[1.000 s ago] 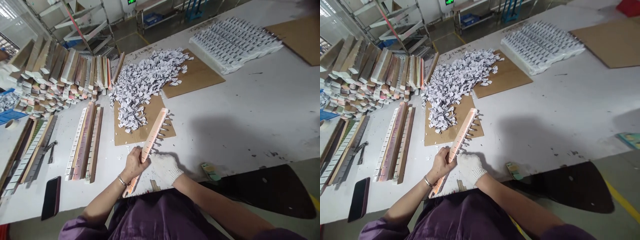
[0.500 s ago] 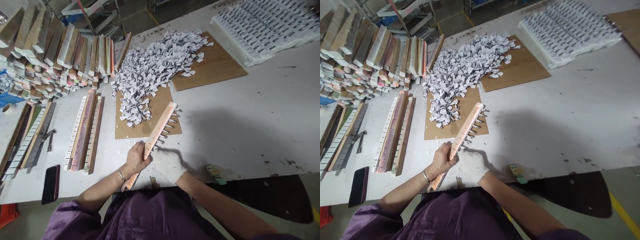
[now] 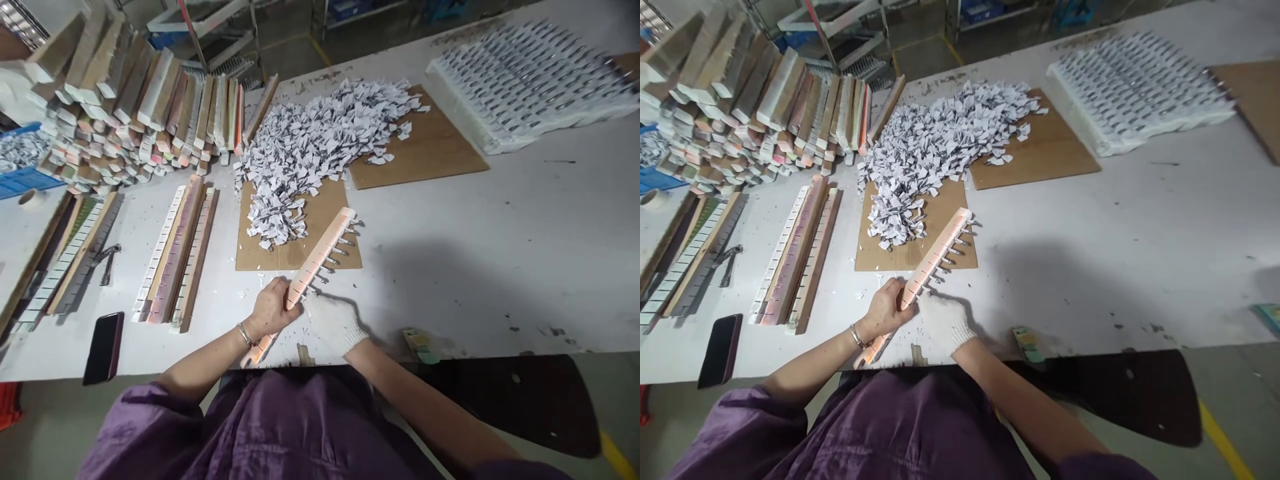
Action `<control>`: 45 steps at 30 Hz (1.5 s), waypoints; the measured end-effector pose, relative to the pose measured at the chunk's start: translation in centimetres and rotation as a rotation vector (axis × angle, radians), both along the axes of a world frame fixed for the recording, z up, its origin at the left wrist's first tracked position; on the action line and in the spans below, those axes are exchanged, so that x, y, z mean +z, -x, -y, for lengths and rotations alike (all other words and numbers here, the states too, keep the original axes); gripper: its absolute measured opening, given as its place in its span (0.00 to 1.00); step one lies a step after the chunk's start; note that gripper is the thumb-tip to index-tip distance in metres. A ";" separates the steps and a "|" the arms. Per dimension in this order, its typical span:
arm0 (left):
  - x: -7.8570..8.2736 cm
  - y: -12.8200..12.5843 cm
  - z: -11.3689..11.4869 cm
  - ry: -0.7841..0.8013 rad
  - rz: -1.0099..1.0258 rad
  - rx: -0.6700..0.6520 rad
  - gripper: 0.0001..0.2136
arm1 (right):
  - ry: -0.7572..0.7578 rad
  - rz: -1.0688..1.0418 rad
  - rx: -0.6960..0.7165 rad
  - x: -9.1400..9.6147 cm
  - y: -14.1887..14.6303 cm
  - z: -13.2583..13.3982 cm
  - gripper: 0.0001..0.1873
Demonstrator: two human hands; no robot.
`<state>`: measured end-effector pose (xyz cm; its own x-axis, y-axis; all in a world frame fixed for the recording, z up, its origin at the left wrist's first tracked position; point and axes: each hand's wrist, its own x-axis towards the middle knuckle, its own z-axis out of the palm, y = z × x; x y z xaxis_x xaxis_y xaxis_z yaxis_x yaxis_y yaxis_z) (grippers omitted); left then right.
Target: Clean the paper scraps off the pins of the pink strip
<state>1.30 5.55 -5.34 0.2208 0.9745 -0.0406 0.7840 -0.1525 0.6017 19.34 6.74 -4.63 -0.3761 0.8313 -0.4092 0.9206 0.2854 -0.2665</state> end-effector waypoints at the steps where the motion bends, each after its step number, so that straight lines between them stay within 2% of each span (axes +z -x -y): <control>1: 0.0 -0.2 0.1 -0.004 -0.014 0.008 0.15 | 0.002 -0.003 -0.006 0.1 -0.3 0.1 0.13; 6: -0.1 -1.0 0.5 -0.020 -0.074 0.025 0.15 | -0.052 -0.009 -0.002 0.4 -1.4 0.4 0.20; 10: -0.3 -0.5 0.3 -0.021 -0.009 0.037 0.12 | -0.103 -0.023 0.010 0.3 -1.6 1.1 0.14; 12: -0.5 -0.3 0.2 -0.023 0.028 0.084 0.10 | -0.138 -0.043 0.000 0.0 -1.9 1.7 0.12; 15: -0.7 -0.4 0.1 -0.024 0.008 0.168 0.12 | -0.103 -0.195 -0.126 -0.2 -2.8 2.7 0.15; 18: -0.3 -0.8 0.4 -0.024 -0.004 0.171 0.18 | 0.108 -0.476 -0.334 0.3 -3.4 3.3 0.19; 21: 1.2 -1.0 1.4 -0.142 0.126 0.080 0.24 | 0.229 -0.634 -0.423 1.6 -3.6 3.6 0.17; 23: 2.6 -1.1 2.3 -0.219 0.238 -0.067 0.22 | 0.215 -0.667 -0.409 2.5 -3.6 3.8 0.15; 25: 3.9 -1.2 3.1 -0.217 0.309 -0.202 0.17 | 0.167 -0.664 -0.362 3.4 -3.4 4.1 0.13; 27: 4.9 -1.3 3.6 -0.184 0.347 -0.251 0.13 | 0.115 -0.651 -0.307 4.2 -3.2 4.4 0.13; 31: 6.2 -1.4 4.1 -0.069 0.470 -0.149 0.14 | 0.095 -0.674 -0.302 5.8 -3.1 5.1 0.16; 35: 6.1 -1.4 4.7 0.297 0.843 -0.027 0.15 | 0.338 -0.822 -0.385 6.9 -3.5 5.7 0.12; 37: 6.0 -1.4 5.0 0.403 0.958 -0.021 0.17 | 0.442 -0.880 -0.397 7.2 -3.8 5.8 0.13; 39: 6.1 -1.4 5.2 0.352 0.906 -0.048 0.16 | 0.415 -0.856 -0.387 7.2 -3.9 5.7 0.14; 43: 6.7 -1.0 5.4 -0.018 0.433 -0.245 0.11 | 0.122 -0.630 -0.244 6.7 -3.9 5.8 0.14; 45: 6.8 -0.7 5.6 -0.124 0.223 -0.362 0.10 | 0.004 -0.530 -0.149 6.1 -3.7 6.2 0.14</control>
<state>2.05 -0.04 1.48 0.5384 0.8275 0.1593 0.5197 -0.4749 0.7102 23.08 0.56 1.46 -0.4101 0.8900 -0.1992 0.6905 0.1603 -0.7053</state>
